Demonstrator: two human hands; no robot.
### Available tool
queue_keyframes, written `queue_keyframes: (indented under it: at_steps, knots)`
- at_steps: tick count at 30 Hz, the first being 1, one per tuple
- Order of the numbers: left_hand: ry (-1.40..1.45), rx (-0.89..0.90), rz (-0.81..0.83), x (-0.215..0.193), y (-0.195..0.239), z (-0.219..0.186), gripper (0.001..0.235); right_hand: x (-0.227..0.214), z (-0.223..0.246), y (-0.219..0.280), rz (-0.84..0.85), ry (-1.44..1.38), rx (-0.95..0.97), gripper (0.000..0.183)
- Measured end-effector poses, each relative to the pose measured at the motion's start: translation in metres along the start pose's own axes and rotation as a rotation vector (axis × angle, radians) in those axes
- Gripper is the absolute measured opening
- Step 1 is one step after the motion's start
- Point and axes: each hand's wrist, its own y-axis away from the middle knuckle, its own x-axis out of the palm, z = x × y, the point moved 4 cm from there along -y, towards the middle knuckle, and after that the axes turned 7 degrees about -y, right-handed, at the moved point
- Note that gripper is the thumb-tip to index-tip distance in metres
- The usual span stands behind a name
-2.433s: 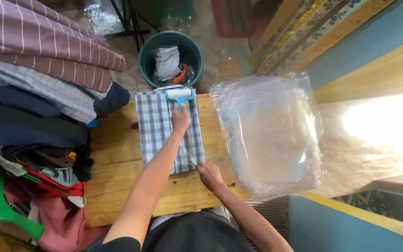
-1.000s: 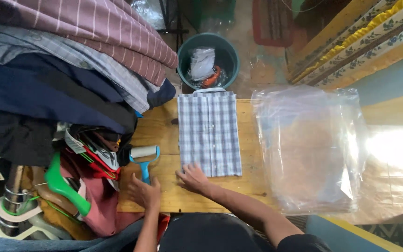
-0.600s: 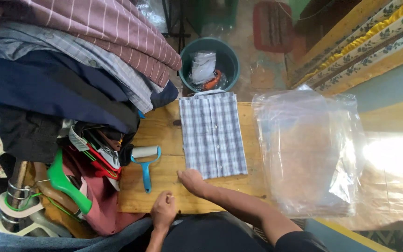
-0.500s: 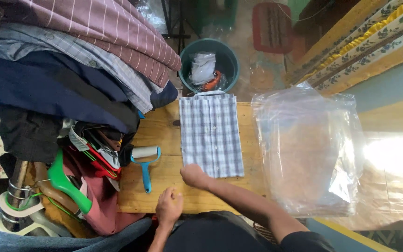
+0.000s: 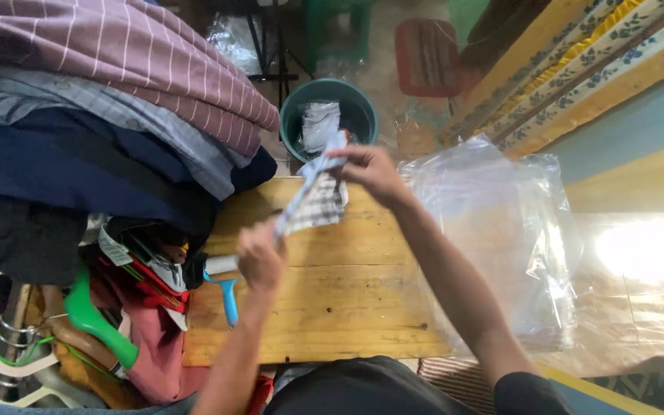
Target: The person folds a plaid shirt on a wooden table, uses a lint roller to remove lint from the shirt, and then places the folded shirt into a clear plastic bag. The person smooths the shirt inside the bag and sets it aside.
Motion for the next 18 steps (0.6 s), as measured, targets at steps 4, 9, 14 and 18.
queue_keyframes:
  at_steps: [4,9,14,18]
  knots:
    - [-0.073,0.145,-0.121,-0.032,-0.112,0.006,0.046,-0.026,0.056,-0.014,-0.115,0.019,-0.022,0.028]
    - [-0.142,0.186,0.093,-0.018,-0.227,-0.031,0.014,-0.068,0.09,-0.048,-0.235,0.143,-0.119,0.024]
    - [0.05,0.298,0.016,-0.035,-0.288,-0.067,0.021,-0.081,0.119,-0.064,-0.338,0.109,-0.167,0.021]
    - [0.237,0.404,-0.071,-0.046,-0.299,-0.077,0.024,-0.089,0.132,-0.061,-0.322,0.122,-0.195,0.019]
